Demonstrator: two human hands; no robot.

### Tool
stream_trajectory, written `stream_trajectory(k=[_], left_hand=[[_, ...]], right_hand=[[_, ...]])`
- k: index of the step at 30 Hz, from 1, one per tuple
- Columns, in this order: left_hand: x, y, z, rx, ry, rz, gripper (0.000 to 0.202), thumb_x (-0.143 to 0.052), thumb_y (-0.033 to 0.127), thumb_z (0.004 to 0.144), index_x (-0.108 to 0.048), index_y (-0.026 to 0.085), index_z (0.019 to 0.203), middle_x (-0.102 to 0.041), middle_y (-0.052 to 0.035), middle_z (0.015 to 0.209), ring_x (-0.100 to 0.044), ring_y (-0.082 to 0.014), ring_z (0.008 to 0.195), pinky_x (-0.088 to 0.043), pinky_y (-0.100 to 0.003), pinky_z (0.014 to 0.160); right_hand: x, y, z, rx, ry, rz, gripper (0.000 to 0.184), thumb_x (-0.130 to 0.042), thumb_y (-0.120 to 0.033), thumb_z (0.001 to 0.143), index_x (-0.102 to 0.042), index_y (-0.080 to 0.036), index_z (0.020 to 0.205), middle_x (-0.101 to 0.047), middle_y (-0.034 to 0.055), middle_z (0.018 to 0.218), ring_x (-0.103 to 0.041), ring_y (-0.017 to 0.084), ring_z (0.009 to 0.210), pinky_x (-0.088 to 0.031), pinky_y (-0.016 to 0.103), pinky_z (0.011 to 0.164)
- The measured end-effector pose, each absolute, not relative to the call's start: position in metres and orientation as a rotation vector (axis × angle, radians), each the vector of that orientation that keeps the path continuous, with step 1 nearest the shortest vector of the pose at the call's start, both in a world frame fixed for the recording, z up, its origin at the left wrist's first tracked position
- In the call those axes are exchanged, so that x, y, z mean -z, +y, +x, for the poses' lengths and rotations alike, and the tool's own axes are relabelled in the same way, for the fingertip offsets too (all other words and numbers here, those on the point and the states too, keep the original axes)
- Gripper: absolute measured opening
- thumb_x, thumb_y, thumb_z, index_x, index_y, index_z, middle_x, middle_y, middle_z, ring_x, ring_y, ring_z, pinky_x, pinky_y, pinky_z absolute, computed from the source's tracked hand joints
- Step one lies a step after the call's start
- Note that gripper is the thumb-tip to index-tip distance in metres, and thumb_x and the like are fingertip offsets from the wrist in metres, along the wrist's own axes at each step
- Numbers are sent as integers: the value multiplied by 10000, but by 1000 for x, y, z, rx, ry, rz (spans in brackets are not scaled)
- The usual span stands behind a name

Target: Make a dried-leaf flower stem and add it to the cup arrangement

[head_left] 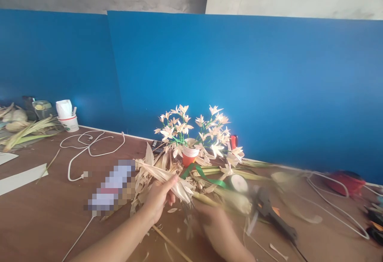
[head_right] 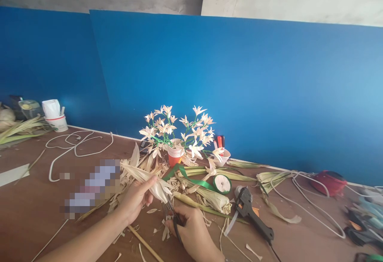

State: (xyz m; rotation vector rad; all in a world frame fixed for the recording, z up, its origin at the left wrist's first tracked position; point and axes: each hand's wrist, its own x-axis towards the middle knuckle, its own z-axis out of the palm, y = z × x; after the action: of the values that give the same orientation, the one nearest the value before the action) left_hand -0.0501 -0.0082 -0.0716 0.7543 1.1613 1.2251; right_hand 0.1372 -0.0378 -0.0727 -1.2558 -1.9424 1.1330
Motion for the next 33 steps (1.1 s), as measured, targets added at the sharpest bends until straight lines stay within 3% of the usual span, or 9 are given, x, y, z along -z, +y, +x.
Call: stream_trajectory(k=[6,12,18,24,33], left_hand=[[70,-8,-49,-1231,1144,696,391,-740,512,641,-625,141,596,-515,33,371,-436,-57,354,-295,-153,358],[72,-8,-48,-1252,1098,677,376,-760,493,623,-628,141,636,-542,33,422,-466,-58,380,-299,-148,364],[71,-4,-55,-1242,1182,836,405,-689,508,696,-576,147,553,-463,45,376,-373,-45,339,-242,-164,361],[64,5,-69,-1343,1319,929,412,-687,489,675,-470,175,520,-410,69,408,-315,-42,346,-180,-175,361],[57,6,-72,-1233,1329,944,373,-729,455,603,-471,189,558,-332,99,417,-253,-40,360,-135,-188,374]], right_hand=[[75,-37,136,-1094,-1937,-1293,134,-631,-244,726,-738,-173,767,-669,30,706,-586,213,761,-484,289,735],[78,-35,137,-1090,-1948,-1316,132,-636,-244,719,-737,-171,761,-671,30,704,-575,199,730,-477,266,677],[73,-38,140,-1202,-1954,-1300,119,-648,-262,723,-720,-167,723,-624,3,626,-528,137,581,-428,222,548],[55,-43,142,-1575,-1933,-1183,283,-652,-429,734,-645,-149,696,-480,-39,508,-392,70,394,-261,182,344],[60,-40,142,-1589,-1911,-1230,384,-592,-508,760,-653,-135,697,-450,-43,458,-384,65,350,-271,175,331]])
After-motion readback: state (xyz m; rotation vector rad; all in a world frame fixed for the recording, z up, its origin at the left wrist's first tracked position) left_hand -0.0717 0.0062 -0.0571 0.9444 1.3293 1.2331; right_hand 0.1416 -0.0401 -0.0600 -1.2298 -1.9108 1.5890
